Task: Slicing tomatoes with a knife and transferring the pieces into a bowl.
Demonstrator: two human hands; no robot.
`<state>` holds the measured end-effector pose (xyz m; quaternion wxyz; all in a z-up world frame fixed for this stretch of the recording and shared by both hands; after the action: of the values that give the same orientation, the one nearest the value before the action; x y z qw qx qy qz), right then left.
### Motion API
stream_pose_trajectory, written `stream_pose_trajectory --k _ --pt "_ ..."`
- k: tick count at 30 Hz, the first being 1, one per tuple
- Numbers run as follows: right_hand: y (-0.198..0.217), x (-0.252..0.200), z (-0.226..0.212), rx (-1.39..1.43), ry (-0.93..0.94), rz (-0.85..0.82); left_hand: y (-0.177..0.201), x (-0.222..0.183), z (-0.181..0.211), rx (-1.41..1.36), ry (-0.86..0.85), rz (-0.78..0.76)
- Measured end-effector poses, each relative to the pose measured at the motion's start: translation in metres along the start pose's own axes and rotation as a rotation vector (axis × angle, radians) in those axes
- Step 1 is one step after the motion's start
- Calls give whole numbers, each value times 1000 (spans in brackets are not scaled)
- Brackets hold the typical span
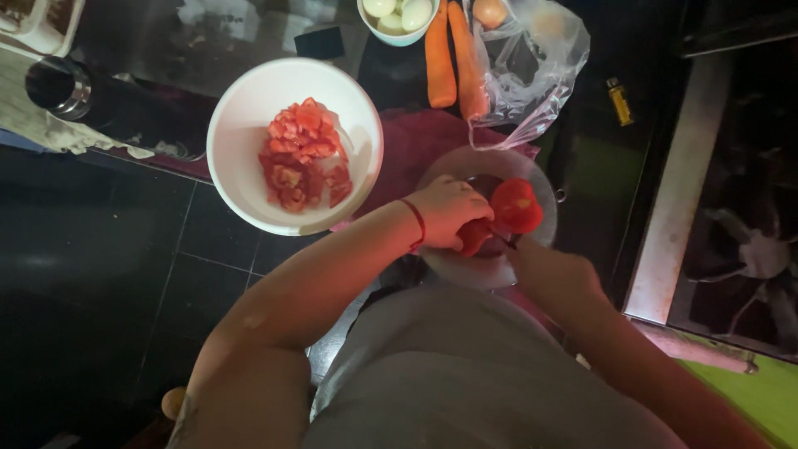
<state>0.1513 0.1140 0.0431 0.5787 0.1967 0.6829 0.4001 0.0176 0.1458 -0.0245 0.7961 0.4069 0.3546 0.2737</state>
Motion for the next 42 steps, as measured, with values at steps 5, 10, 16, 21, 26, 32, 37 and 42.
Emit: stream_pose_trajectory --k 5,10,16,21,26,32,37,42 --pt "-46 18 12 -167 6 -61 1 2 -8 22 18 21" --pt "-68 -11 72 -237 -22 13 -3 4 -10 34 21 17" --pt "-24 -48 66 -88 -232 -225 -3 5 -6 36 -60 25" --pt "-30 -18 42 -256 36 376 -11 7 -11 79 0 45" --pt "-28 -12 26 -216 52 259 -10 5 -11 69 -4 48" --pt "-23 13 -19 -123 33 -55 -12 11 -11 39 -13 114" --pt "-7 -10 -29 -67 19 -91 -13 12 -15 50 4 68" --pt "-41 -27 14 -377 24 -33 -18 14 -15 69 28 103"
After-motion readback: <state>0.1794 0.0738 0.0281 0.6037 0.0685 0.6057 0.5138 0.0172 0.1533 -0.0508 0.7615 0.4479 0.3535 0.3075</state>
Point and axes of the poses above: each hand's wrist, its own x-axis towards the middle knuckle, its own y-axis out of the back of the hand, z = x × y, the point moved 10 cm from there along x, towards the middle knuckle, and after that the axes turned 1 degree about -y, right-handed, at the moved point
